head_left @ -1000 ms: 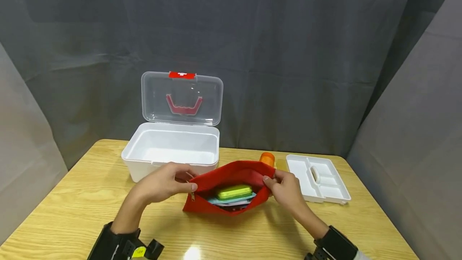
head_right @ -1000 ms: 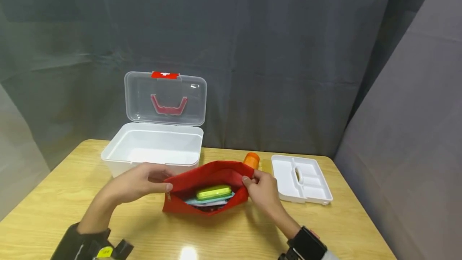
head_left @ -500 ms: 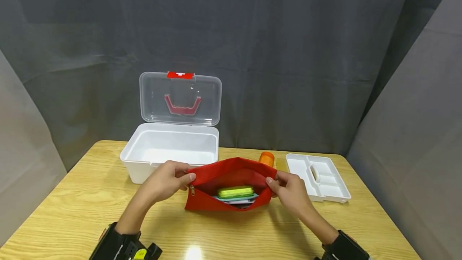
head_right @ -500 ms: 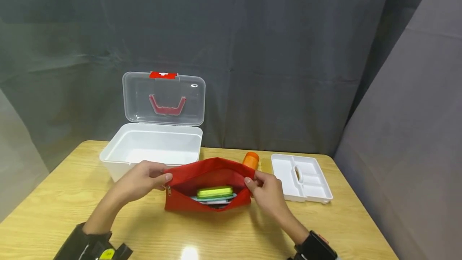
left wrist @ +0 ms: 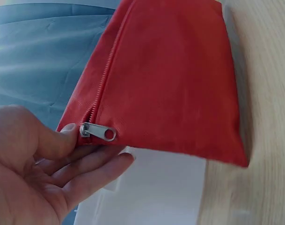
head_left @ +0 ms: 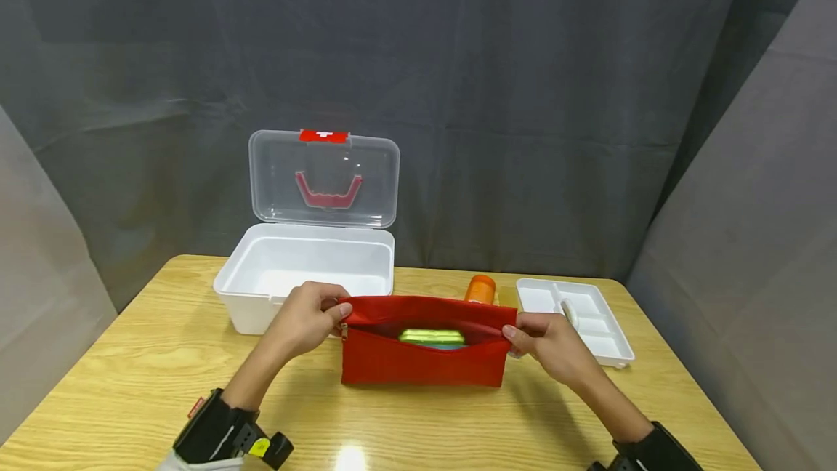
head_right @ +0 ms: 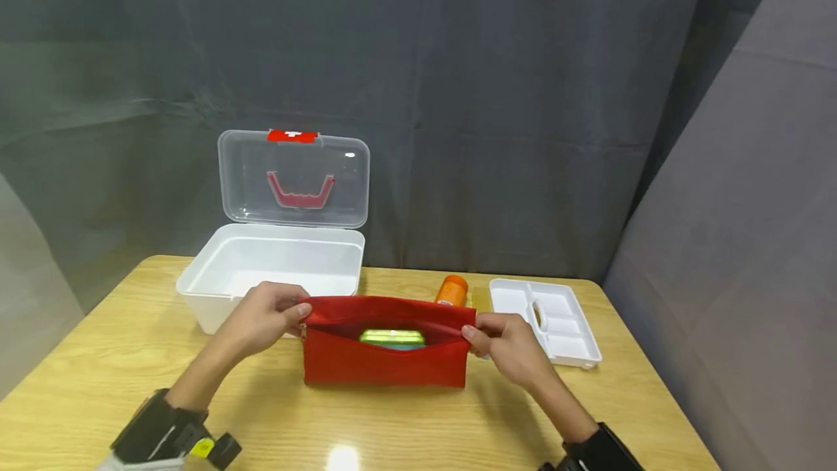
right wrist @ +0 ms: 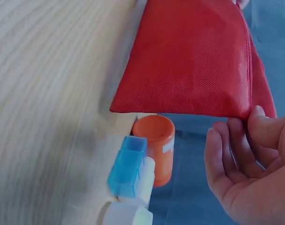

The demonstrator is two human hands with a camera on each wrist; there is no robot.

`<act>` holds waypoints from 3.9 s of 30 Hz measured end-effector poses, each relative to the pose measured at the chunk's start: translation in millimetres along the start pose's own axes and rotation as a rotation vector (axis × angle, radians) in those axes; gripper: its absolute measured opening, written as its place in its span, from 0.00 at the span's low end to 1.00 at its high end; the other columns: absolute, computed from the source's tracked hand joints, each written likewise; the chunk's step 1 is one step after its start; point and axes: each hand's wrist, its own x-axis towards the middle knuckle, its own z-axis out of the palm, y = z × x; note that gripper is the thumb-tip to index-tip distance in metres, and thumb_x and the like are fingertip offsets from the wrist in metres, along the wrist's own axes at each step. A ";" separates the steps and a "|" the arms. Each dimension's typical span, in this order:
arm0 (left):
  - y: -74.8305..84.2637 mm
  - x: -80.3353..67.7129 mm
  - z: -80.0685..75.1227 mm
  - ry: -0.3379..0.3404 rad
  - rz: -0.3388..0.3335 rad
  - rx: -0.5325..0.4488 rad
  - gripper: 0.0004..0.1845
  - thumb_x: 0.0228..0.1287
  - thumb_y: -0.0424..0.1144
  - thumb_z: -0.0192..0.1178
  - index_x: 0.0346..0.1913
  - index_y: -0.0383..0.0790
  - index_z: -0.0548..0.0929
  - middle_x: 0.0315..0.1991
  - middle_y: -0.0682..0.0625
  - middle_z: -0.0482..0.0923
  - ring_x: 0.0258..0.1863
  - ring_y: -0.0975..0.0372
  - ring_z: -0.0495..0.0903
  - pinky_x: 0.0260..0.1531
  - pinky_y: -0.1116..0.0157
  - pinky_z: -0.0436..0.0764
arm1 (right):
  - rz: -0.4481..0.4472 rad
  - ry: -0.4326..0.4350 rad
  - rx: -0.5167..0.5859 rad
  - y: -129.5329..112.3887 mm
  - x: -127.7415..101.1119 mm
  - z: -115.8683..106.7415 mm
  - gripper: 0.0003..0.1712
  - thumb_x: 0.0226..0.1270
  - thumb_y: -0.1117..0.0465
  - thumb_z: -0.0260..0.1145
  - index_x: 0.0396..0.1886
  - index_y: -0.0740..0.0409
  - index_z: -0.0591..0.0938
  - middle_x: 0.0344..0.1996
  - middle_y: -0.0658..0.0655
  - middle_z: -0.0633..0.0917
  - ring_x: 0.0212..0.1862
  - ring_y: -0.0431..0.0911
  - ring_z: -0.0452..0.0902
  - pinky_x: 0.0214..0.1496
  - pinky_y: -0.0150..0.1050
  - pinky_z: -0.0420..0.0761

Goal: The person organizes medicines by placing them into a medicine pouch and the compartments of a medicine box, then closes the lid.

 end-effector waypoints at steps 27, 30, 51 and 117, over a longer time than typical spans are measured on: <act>11.6 -5.9 24.4 0.065 0.042 0.024 0.05 0.66 0.27 0.64 0.31 0.35 0.86 0.16 0.49 0.80 0.16 0.62 0.78 0.18 0.69 0.78 | -0.518 0.363 -0.433 -75.8 -29.9 75.4 0.15 0.57 0.67 0.75 0.42 0.54 0.82 0.32 0.46 0.83 0.36 0.37 0.77 0.38 0.35 0.81; 14.9 -5.4 25.0 0.067 0.040 0.021 0.05 0.65 0.27 0.64 0.31 0.35 0.86 0.17 0.49 0.80 0.16 0.62 0.77 0.18 0.68 0.79 | -0.555 0.222 -0.364 -88.2 -41.0 92.8 0.12 0.60 0.66 0.73 0.40 0.50 0.82 0.30 0.41 0.81 0.34 0.32 0.75 0.36 0.29 0.80; 36.7 -8.8 31.7 0.077 0.140 0.103 0.03 0.58 0.27 0.70 0.32 0.37 0.88 0.24 0.50 0.86 0.21 0.66 0.80 0.22 0.70 0.82 | -0.377 0.027 -0.271 -91.8 -6.6 139.6 0.10 0.71 0.55 0.68 0.42 0.54 0.78 0.29 0.44 0.80 0.29 0.33 0.73 0.33 0.26 0.79; 44.8 -13.5 19.8 -0.072 0.295 0.146 0.09 0.52 0.21 0.65 0.31 0.37 0.90 0.28 0.48 0.89 0.27 0.68 0.87 0.30 0.73 0.85 | -0.278 0.124 -0.182 -90.4 9.3 102.9 0.14 0.53 0.68 0.70 0.15 0.49 0.79 0.12 0.40 0.76 0.17 0.33 0.70 0.18 0.29 0.72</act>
